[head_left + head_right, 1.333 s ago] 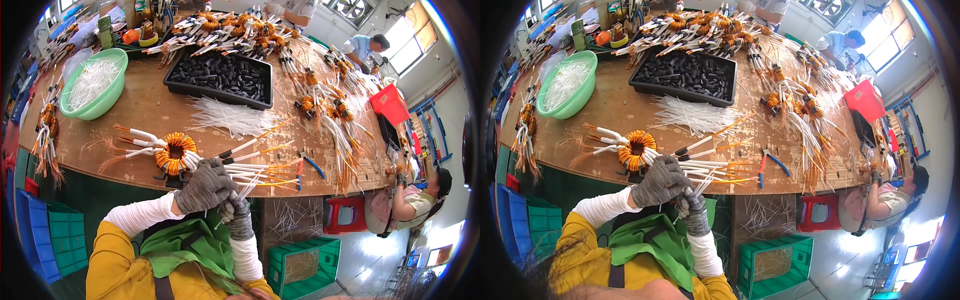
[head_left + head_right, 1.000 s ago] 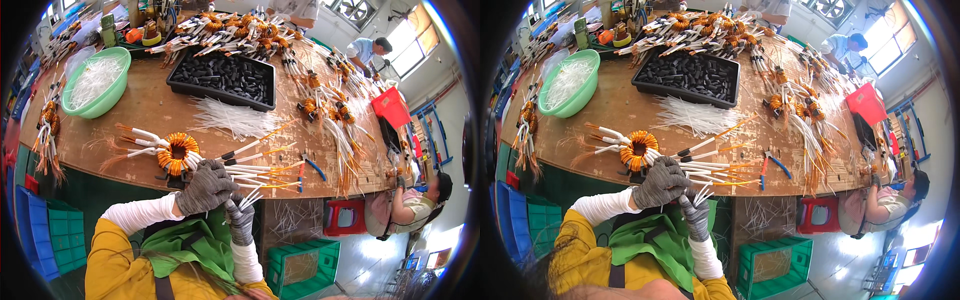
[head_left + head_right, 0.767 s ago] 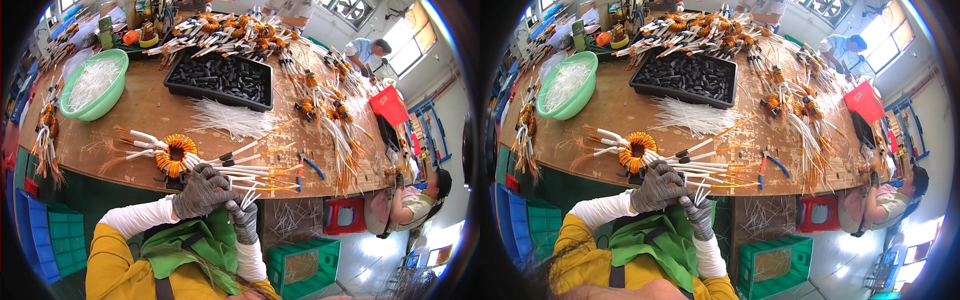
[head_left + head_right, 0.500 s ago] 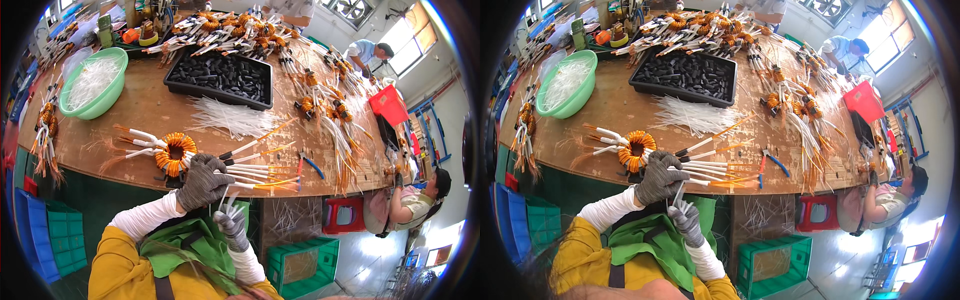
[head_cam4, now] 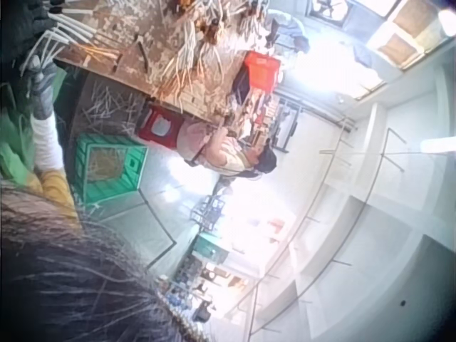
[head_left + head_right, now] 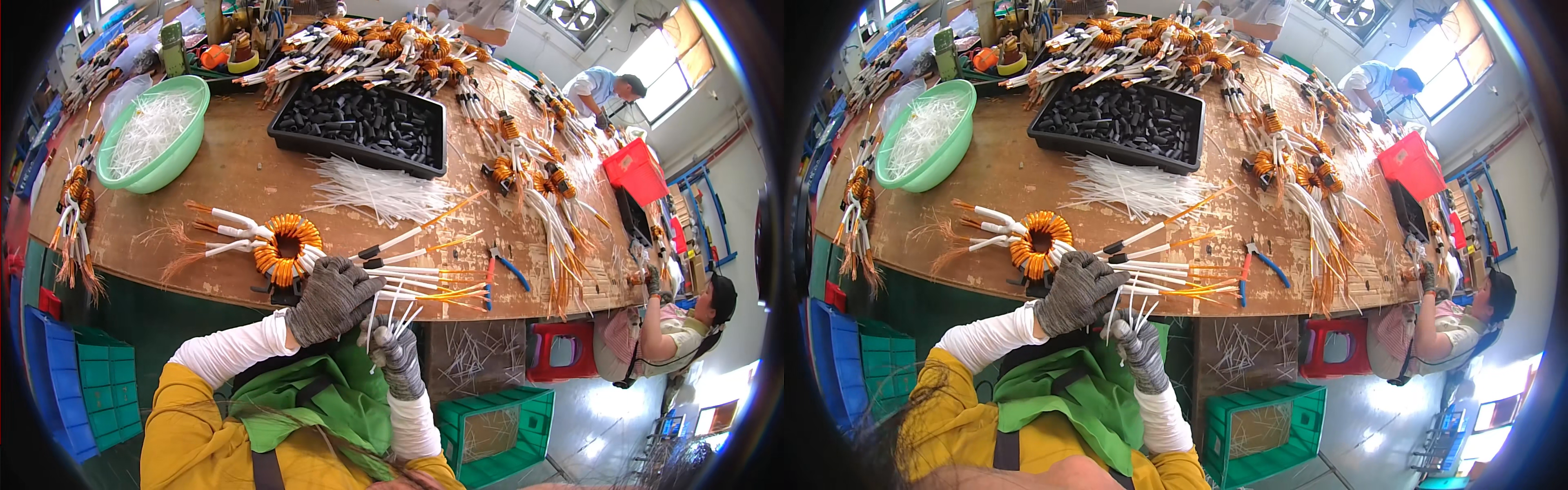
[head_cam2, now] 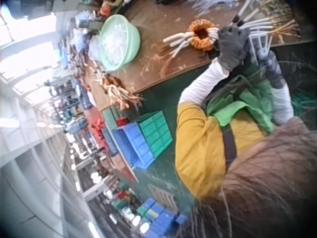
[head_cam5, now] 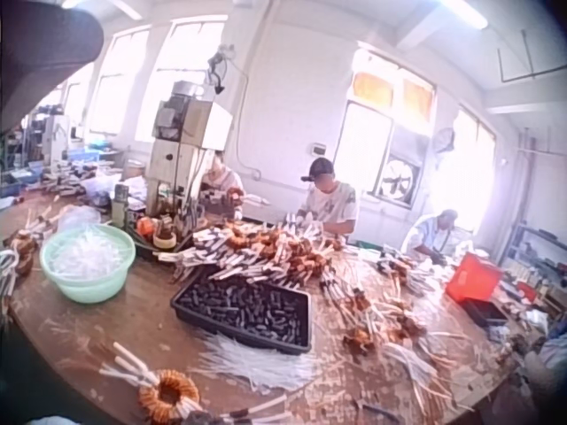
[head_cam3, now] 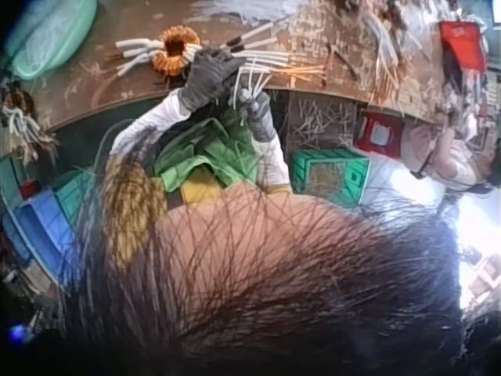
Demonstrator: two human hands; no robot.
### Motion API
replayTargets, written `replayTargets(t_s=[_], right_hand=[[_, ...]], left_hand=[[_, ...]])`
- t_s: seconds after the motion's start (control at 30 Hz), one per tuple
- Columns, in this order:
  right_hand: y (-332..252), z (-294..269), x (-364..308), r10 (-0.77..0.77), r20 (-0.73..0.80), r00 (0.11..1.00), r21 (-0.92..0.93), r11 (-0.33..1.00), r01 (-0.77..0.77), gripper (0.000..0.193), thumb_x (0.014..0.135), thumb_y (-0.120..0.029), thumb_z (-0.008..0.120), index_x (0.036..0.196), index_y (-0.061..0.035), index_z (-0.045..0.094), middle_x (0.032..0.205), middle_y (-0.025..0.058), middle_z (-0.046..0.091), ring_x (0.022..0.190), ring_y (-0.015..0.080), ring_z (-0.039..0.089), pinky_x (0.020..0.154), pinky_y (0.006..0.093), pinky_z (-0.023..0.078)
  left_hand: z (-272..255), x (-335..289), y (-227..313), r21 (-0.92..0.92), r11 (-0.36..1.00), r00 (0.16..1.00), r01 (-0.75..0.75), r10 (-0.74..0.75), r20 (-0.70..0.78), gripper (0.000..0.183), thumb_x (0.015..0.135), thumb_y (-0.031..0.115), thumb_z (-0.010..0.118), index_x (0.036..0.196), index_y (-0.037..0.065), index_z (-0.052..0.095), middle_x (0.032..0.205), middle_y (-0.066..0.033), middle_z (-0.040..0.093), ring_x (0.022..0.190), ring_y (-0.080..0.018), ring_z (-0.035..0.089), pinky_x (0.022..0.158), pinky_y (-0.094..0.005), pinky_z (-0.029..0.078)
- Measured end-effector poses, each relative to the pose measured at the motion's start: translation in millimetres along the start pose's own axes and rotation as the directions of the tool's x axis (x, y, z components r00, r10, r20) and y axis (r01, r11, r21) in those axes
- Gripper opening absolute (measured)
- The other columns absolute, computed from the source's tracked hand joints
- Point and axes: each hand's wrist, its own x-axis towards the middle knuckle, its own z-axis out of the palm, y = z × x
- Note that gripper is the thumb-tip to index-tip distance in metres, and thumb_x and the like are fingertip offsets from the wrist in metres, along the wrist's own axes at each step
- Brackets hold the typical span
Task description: The person assembles wiring harnesses and plastic connectors onto electromagnetic coils, using wire cutters and pliers to secure the components with zip ties.
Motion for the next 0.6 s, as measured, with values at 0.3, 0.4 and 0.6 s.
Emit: replayTargets(t_s=[0.3,0.4,0.6], right_hand=[[1,4,12,0.053,-0.069,0.996,-0.028,0.998,-0.055,0.024,0.079,-0.027,0.060,0.072,-0.0046,0.056,0.054,0.0015,0.051,0.041,0.0064,0.042,0.038,0.0181,0.030],[-1,16,11,-0.067,-0.148,0.987,-0.043,0.997,0.061,0.019,0.078,-0.022,0.058,0.068,-0.0062,0.053,0.054,-0.0001,0.048,0.043,0.0062,0.041,0.040,0.0190,0.031],[-10,43,8,-0.148,-0.114,0.982,-0.135,0.982,0.133,0.018,0.078,-0.017,0.056,0.063,-0.0090,0.051,0.056,-0.0040,0.045,0.053,0.0052,0.039,0.049,0.0209,0.030]], left_hand=[[-2,1,1,0.006,0.999,0.998,-0.041,0.041,-0.047,0.030,0.067,0.021,0.061,0.094,0.010,0.060,0.087,-0.0041,0.056,0.082,-0.0248,0.051,0.075,-0.0398,0.037],[-1,1,2,-0.002,1.000,0.999,-0.031,0.031,-0.009,0.026,0.066,0.021,0.061,0.090,0.011,0.060,0.086,-0.0041,0.056,0.081,-0.0244,0.051,0.073,-0.0398,0.037],[4,-3,0,0.042,0.998,0.996,-0.049,0.045,0.072,0.018,0.069,0.023,0.056,0.084,0.012,0.059,0.079,-0.0032,0.056,0.078,-0.0221,0.054,0.071,-0.0385,0.039]])
